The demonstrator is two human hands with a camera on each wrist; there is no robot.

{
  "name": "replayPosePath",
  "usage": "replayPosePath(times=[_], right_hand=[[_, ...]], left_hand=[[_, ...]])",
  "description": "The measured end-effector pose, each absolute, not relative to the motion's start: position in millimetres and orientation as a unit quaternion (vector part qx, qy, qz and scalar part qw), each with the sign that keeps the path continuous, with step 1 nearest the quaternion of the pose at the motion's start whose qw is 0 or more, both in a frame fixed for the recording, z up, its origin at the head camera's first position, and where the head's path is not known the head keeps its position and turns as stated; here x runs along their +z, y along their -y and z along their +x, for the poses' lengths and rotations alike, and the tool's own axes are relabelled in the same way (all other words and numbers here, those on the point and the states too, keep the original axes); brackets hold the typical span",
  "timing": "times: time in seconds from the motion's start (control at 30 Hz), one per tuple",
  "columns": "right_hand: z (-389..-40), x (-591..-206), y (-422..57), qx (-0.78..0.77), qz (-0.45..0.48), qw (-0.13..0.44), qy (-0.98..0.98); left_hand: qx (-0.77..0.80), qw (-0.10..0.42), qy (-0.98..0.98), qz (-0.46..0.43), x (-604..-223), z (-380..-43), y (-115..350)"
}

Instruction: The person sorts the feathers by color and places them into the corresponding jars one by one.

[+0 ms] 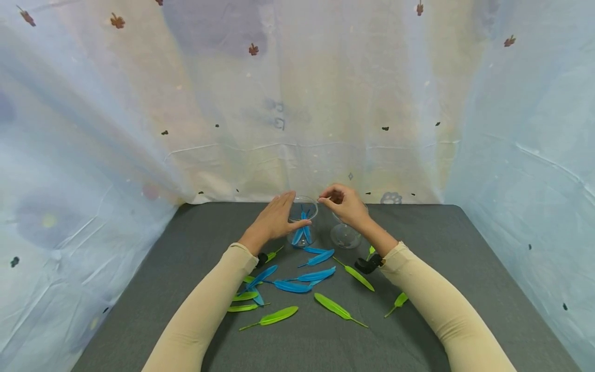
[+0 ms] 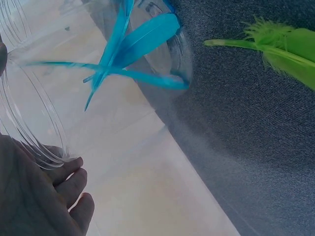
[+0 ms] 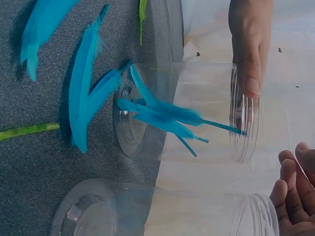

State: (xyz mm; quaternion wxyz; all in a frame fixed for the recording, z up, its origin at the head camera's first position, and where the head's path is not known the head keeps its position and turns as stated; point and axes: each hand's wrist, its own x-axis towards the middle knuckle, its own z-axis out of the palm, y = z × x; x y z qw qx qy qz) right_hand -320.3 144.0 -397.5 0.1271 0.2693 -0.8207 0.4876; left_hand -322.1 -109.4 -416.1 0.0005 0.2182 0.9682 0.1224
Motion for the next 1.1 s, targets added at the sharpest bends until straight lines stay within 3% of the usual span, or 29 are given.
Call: replayPosePath(times=[0.63, 1.1], right_hand=[[-300.5, -398.1, -163.3, 0.503, 0.279, 0.15, 0.804], [-263.7, -404.2, -168.6, 0.502, 0.302, 0.146, 0.797]], left_hand=[[0.117, 0.0, -0.97, 0.215, -416.5, -322.3, 107.5], [0.117, -0.004, -0.97, 0.213, -414.8, -320.5, 107.3]])
